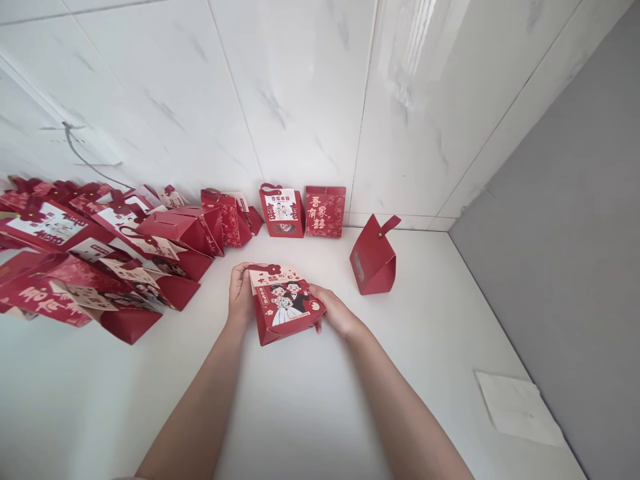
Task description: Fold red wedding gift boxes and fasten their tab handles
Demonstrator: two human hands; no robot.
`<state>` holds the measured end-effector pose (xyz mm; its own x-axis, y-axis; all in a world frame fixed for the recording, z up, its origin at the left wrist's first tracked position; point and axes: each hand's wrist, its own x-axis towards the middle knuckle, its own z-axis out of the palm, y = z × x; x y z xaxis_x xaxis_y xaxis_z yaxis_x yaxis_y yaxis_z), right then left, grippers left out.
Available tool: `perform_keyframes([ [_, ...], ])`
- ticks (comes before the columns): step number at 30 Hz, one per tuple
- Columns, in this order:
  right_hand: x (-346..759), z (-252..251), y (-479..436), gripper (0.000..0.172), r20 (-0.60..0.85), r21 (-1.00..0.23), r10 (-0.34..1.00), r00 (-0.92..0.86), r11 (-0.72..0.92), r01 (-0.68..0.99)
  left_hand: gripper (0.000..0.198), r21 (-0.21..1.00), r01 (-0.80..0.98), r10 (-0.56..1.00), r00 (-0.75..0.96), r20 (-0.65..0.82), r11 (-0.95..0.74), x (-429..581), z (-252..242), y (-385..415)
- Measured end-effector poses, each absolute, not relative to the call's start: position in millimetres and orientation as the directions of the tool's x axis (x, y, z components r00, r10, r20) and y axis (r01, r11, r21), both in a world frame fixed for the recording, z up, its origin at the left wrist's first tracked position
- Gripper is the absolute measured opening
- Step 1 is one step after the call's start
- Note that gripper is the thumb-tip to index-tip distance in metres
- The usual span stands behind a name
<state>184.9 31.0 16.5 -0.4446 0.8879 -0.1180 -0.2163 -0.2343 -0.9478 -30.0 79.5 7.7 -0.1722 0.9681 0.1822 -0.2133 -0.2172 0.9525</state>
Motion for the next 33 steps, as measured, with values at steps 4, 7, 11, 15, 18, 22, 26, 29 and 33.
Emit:
perform_keyframes([
  [4, 183, 19, 29, 0.047, -0.126, -0.965, 0.884, -0.449, -0.214, -0.150, 0.029, 0.915, -0.390, 0.983, -0.179, 0.036, -0.104, -33, 10, 80],
  [7, 183, 17, 30, 0.047, -0.120, -0.965, 0.897, -0.425, -0.206, -0.163, 0.034, 0.887, -0.459, 0.996, -0.089, 0.003, -0.044, -37, 16, 77],
  [11, 186, 14, 30, 0.045, -0.156, -0.939, 0.888, -0.433, -0.270, -0.215, 0.039, 0.853, -0.520, 0.998, 0.062, -0.021, 0.051, -42, 22, 74],
  [15, 189, 17, 28, 0.044, -0.165, -0.913, 0.858, -0.486, -0.320, -0.255, 0.033, 0.856, -0.513, 0.997, 0.060, -0.045, 0.070, -43, 23, 75],
  [18, 191, 19, 25, 0.044, -0.149, -0.904, 0.825, -0.546, -0.337, -0.263, 0.039, 0.905, -0.406, 0.992, 0.034, -0.123, 0.126, -40, 24, 76],
  [22, 191, 16, 24, 0.046, -0.145, -0.908, 0.823, -0.549, -0.331, -0.258, 0.047, 0.915, -0.328, 0.971, 0.106, -0.213, 0.237, -37, 25, 76],
  [26, 191, 12, 26, 0.046, -0.131, -0.915, 0.841, -0.524, -0.307, -0.264, 0.043, 0.865, -0.439, 0.970, 0.138, -0.202, 0.242, -40, 25, 75],
  [29, 191, 12, 26, 0.045, -0.130, -0.919, 0.853, -0.505, -0.295, -0.263, 0.035, 0.810, -0.566, 0.988, 0.086, -0.129, 0.155, -41, 25, 74],
  [33, 190, 15, 25, 0.043, -0.130, -0.921, 0.865, -0.485, -0.287, -0.265, 0.032, 0.786, -0.604, 0.991, 0.056, -0.120, 0.129, -41, 26, 72],
])
